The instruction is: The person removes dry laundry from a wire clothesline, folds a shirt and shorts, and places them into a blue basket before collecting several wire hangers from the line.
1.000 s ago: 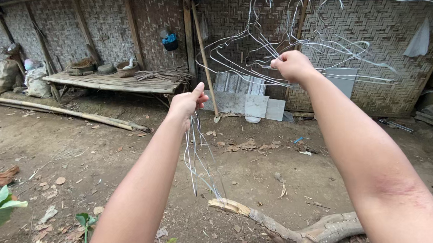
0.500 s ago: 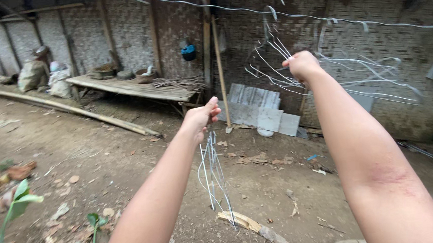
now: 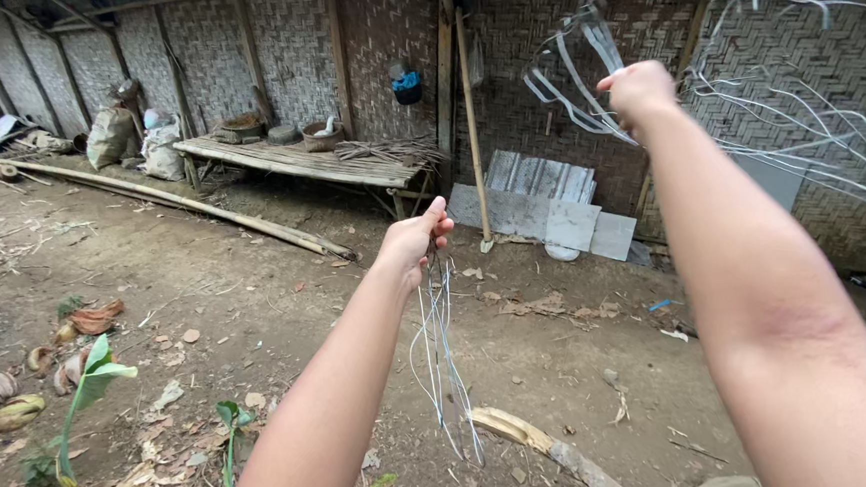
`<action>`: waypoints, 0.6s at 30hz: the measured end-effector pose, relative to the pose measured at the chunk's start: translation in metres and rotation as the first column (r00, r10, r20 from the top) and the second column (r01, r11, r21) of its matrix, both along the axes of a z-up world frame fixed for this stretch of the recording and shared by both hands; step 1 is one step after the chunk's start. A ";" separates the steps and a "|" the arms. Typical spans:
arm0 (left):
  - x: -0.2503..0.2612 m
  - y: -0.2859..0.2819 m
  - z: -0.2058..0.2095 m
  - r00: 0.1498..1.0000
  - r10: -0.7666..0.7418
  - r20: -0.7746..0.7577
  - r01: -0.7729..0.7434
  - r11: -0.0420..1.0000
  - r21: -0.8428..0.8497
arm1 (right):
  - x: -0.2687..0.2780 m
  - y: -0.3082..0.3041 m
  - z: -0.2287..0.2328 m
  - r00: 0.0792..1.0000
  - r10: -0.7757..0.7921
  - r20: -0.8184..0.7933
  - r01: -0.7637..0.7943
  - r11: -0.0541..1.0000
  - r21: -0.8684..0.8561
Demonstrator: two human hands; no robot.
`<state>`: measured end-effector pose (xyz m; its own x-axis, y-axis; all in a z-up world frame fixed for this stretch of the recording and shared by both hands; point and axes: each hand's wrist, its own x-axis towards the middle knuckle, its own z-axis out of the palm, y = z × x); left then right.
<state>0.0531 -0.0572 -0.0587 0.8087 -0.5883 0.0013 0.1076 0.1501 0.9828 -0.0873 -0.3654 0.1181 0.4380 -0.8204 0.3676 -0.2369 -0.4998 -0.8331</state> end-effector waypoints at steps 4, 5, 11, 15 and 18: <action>0.005 0.004 0.003 1.000 0.016 0.003 -0.016 1.000 -0.003 | 0.000 -0.034 0.023 0.998 0.066 0.012 -0.067 0.990 0.125; 0.008 0.005 0.004 1.000 0.023 0.000 -0.023 1.000 -0.008 | 0.005 -0.037 0.025 0.995 0.104 0.010 -0.104 0.983 0.151; 0.017 0.013 0.004 0.999 0.045 0.021 -0.045 0.999 -0.013 | 0.001 -0.013 -0.032 0.916 0.102 -0.389 -0.062 0.991 0.114; 0.017 0.013 -0.004 0.999 0.036 0.021 -0.036 0.999 -0.010 | 0.007 0.006 -0.115 0.808 0.240 -0.537 -0.266 0.963 0.030; 0.012 0.013 -0.015 1.000 0.021 -0.003 -0.021 1.000 -0.014 | -0.024 0.059 -0.185 0.854 0.235 -0.463 -0.432 0.817 -0.382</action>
